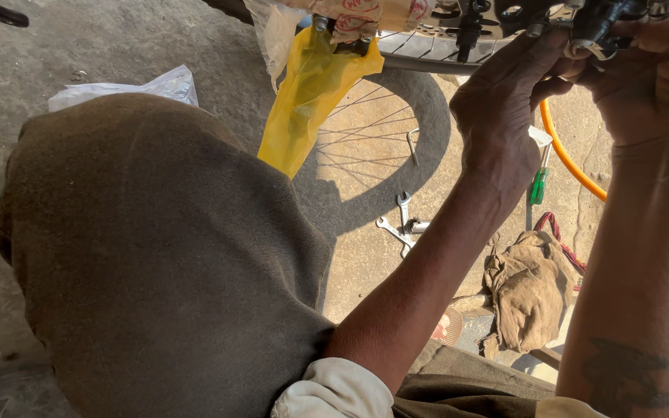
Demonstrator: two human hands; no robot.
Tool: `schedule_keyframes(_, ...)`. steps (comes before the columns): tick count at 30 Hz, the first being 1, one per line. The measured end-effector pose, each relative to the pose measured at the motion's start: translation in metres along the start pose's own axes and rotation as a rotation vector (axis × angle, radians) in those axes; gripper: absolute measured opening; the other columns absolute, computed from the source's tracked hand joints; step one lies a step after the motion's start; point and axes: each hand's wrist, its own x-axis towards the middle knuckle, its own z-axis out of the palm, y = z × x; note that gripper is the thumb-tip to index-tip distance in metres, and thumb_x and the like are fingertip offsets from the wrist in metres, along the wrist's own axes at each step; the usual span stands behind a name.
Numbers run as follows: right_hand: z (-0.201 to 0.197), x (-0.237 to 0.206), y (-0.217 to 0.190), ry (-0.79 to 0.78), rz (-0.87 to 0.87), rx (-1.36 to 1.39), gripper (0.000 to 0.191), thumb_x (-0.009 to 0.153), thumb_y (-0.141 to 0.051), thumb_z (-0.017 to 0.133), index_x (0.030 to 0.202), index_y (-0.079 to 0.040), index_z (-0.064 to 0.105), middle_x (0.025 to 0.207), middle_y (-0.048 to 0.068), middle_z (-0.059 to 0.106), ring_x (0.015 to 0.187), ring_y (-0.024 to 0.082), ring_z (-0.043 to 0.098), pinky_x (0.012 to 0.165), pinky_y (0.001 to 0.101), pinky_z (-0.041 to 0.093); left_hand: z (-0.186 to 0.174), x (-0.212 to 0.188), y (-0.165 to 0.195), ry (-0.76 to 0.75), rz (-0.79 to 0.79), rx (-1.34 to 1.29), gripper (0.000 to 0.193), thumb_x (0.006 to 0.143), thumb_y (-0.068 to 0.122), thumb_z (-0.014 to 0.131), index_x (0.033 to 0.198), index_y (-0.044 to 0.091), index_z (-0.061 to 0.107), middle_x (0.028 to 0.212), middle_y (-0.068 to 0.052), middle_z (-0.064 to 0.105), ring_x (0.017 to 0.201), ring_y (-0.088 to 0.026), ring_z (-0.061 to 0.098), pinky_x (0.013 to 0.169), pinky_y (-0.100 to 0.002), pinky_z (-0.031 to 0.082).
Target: The person sits on the ground beside a bicycle and works on the rear wheel hub and derailleur, using a hex key to loosen bolts, removing and handling small nuts and washers by hand, and threading them back onto the derailleur mounting point.
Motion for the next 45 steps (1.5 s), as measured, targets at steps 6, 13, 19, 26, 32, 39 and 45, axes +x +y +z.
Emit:
schedule_keyframes(6, -0.01, 0.001, 0.001, 0.027, 0.053, 0.089, 0.017, 0.109, 0.003, 0.05, 0.122, 0.008, 0.059, 0.123, 0.024, 0.066, 0.112, 0.036, 0.068, 0.102, 0.0559, 0.061, 0.006, -0.003, 0.0, -0.007, 0.013, -0.13, 0.023, 0.097, 0.005, 0.077, 0.115, -0.007, 0.07, 0.099, -0.016, 0.076, 0.092, -0.023, 0.075, 0.087, -0.036, 0.063)
schedule_keyframes(13, -0.031, 0.008, 0.01, 0.018, 0.084, 0.214, 0.021, 0.108, 0.001, 0.05, 0.127, 0.006, 0.056, 0.126, 0.022, 0.064, 0.117, 0.038, 0.065, 0.104, 0.0575, 0.056, -0.005, -0.003, 0.003, -0.171, 0.023, -0.249, 0.018, 0.108, 0.007, 0.071, 0.117, -0.007, 0.065, 0.106, -0.02, 0.074, 0.1, -0.024, 0.074, 0.094, -0.034, 0.062)
schedule_keyframes(19, -0.054, 0.016, 0.023, 0.066, 0.097, 0.297, 0.02, 0.111, 0.001, 0.048, 0.13, 0.006, 0.052, 0.13, 0.023, 0.062, 0.119, 0.039, 0.063, 0.101, 0.0562, 0.053, -0.012, 0.006, -0.002, -0.228, -0.05, -0.331, 0.017, 0.111, 0.006, 0.068, 0.12, -0.007, 0.063, 0.108, -0.021, 0.073, 0.105, -0.024, 0.073, 0.098, -0.036, 0.06)
schedule_keyframes(26, -0.069, 0.016, 0.026, 0.046, 0.072, 0.289, 0.019, 0.115, -0.001, 0.046, 0.131, 0.007, 0.053, 0.131, 0.025, 0.061, 0.119, 0.038, 0.063, 0.098, 0.0539, 0.053, -0.008, 0.006, -0.007, -0.179, -0.117, -0.377, 0.017, 0.108, 0.005, 0.069, 0.121, -0.004, 0.063, 0.115, -0.016, 0.072, 0.108, -0.021, 0.071, 0.103, -0.039, 0.06)
schedule_keyframes(32, -0.081, 0.017, 0.026, -0.078, 0.051, 0.184, 0.02, 0.114, -0.003, 0.048, 0.13, 0.007, 0.056, 0.132, 0.023, 0.062, 0.122, 0.037, 0.062, 0.102, 0.0545, 0.052, -0.006, 0.003, -0.004, -0.165, -0.13, -0.435, 0.015, 0.107, 0.004, 0.07, 0.118, -0.004, 0.064, 0.116, -0.014, 0.071, 0.108, -0.02, 0.071, 0.103, -0.035, 0.059)
schedule_keyframes(39, -0.083, 0.021, 0.024, -0.172, 0.024, 0.135, 0.024, 0.116, -0.007, 0.05, 0.138, 0.002, 0.053, 0.145, 0.018, 0.058, 0.14, 0.035, 0.054, 0.118, 0.0581, 0.045, -0.004, -0.003, 0.001, -0.16, -0.147, -0.402, 0.014, 0.105, 0.003, 0.072, 0.116, -0.003, 0.066, 0.109, -0.013, 0.074, 0.105, -0.017, 0.071, 0.101, -0.033, 0.059)
schedule_keyframes(45, -0.063, 0.015, 0.016, -0.128, 0.044, 0.171, 0.032, 0.113, -0.008, 0.051, 0.141, 0.005, 0.051, 0.139, 0.023, 0.059, 0.13, 0.039, 0.058, 0.108, 0.0632, 0.047, -0.003, 0.001, 0.003, -0.185, -0.108, -0.395, 0.013, 0.106, 0.002, 0.072, 0.115, -0.004, 0.066, 0.107, -0.015, 0.074, 0.101, -0.018, 0.072, 0.097, -0.033, 0.06)
